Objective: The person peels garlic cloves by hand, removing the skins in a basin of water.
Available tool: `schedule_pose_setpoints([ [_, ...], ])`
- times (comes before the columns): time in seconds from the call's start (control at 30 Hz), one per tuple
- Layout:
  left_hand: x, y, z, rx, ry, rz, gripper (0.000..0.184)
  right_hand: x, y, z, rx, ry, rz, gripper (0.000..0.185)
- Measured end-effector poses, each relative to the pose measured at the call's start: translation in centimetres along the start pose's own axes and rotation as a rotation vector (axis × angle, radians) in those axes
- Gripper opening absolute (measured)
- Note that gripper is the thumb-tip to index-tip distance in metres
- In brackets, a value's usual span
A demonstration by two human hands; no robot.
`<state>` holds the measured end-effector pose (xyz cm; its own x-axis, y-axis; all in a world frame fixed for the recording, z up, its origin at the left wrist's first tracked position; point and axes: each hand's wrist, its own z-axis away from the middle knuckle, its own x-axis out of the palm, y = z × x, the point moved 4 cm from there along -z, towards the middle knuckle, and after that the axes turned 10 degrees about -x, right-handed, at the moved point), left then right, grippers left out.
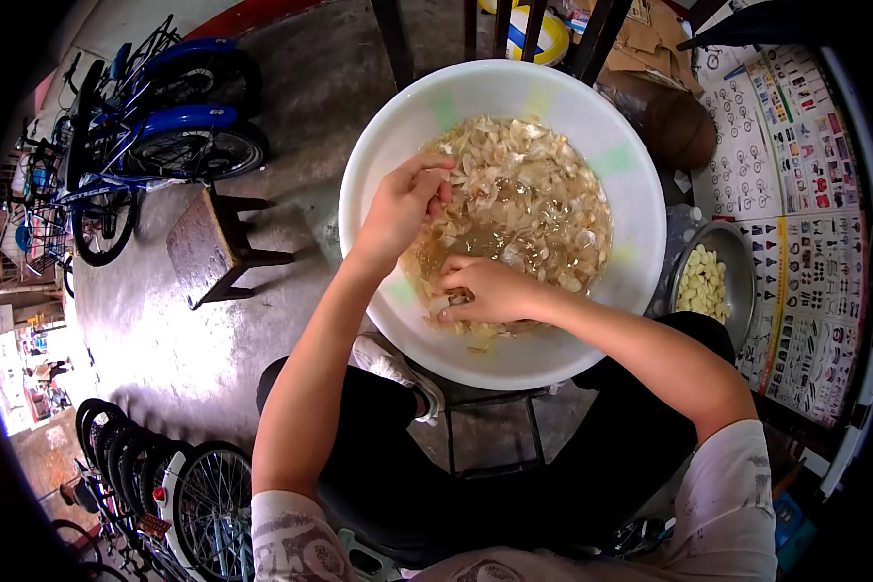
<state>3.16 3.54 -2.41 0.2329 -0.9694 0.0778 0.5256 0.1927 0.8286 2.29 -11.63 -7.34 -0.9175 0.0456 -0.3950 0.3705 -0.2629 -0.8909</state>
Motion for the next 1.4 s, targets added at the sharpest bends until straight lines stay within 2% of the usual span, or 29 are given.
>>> schedule_pose_setpoints([
  [0.07, -0.2, 0.0, -0.1, 0.174, -0.006, -0.249, 0.023, -0.6, -0.2, 0.1, -0.022, -0.041, 0.029, 0.052],
  [0.1, -0.4, 0.0, 0.0, 0.173, -0.008, -0.25, 0.023, -0.6, 0.5, 0.0, -0.021, -0.038, 0.027, 0.052],
  [0.17, -0.9, 0.5, 0.4, 0.264, 0.103, -0.626, 0.024, -0.9, 2.3, -0.6, -0.055, 0.109, -0.168, 0.054],
  [0.2, -0.9, 0.7, 0.5, 0.263, 0.103, -0.629, 0.024, -2.7, -0.1, 0.1, 0.124, 0.085, -0.389, 0.059],
  [0.27, -1.1, 1.8, 1.3, 0.298, 0.141, -0.537, 0.02, -3.5, 1.2, 0.4, 0.244, 0.364, -0.516, 0.063],
  [0.3, -1.1, 2.5, 1.8, 0.301, 0.142, -0.539, 0.02, -5.2, -0.4, 0.7, 0.247, 0.307, -0.584, 0.065],
  [0.37, -0.6, 3.0, 2.6, 0.22, 0.048, -0.739, 0.026, -5.8, 0.9, 0.6, 0.262, 0.331, -0.756, 0.05],
  [0.4, -0.7, 2.7, 2.5, 0.221, 0.049, -0.74, 0.026, -6.1, 0.9, 0.7, 0.283, 0.331, -0.843, 0.045],
  [0.47, -0.1, 2.6, 2.7, 0.53, 0.009, -0.774, 0.043, -6.6, 0.2, 0.8, 0.239, 0.333, -0.916, 0.041],
  [0.5, 0.1, 2.6, 2.6, 0.529, 0.011, -0.775, 0.043, -6.9, -0.2, 0.7, 0.194, 0.333, -0.989, 0.036],
  [0.6, 0.7, 2.8, 2.7, 0.619, 0.011, -0.682, 0.053, -7.2, -0.9, 0.8, 0.151, 0.302, -1.038, 0.036],
  [0.7, 0.9, 2.7, 2.7, 0.615, 0.005, -0.661, 0.05, -8.0, -0.8, 1.1, 0.066, 0.245, -1.061, 0.036],
  [0.8, 1.0, 2.8, 2.8, 0.654, 0.004, -0.678, 0.045, -8.2, -0.1, 1.0, 0.094, 0.144, -0.95, 0.039],
  [0.93, 1.1, 2.7, 2.5, 0.594, -0.007, -0.632, 0.034, -8.8, -0.2, 1.2, 0.109, 0.134, -0.987, 0.037],
  [1.0, 1.0, 2.7, 2.3, 0.549, -0.006, -0.6, 0.029, -9.3, 0.5, 1.4, 0.307, 0.212, -0.747, 0.035],
  [1.03, 0.8, 2.7, 2.2, 0.527, 0.009, -0.578, 0.026, -9.0, 1.0, 1.6, 0.307, 0.216, -0.747, 0.035],
  [1.1, 0.6, 2.8, 2.0, 0.506, 0.024, -0.557, 0.029, -8.7, 1.2, 2.0, 0.14, -0.016, 0.654, 0.047],
  [1.13, 0.5, 2.8, 2.0, 0.514, 0.034, -0.577, 0.029, -8.5, 1.3, 2.5, 0.141, -0.016, 0.654, 0.047],
  [1.2, 0.6, 2.7, 2.0, 0.521, 0.043, -0.595, 0.029, -7.9, 0.6, 3.2, 0.045, -0.048, 0.843, 0.052],
  [1.3, 0.6, 2.5, 1.9, 0.539, 0.061, -0.594, 0.028, -8.4, -1.2, 3.8, 0.076, -0.01, 0.906, 0.053],
  [1.4, 0.7, 2.3, 1.7, 0.597, 0.06, -0.629, 0.022, -10.0, -3.6, 5.2, 0.063, -0.016, 0.726, 0.049],
])
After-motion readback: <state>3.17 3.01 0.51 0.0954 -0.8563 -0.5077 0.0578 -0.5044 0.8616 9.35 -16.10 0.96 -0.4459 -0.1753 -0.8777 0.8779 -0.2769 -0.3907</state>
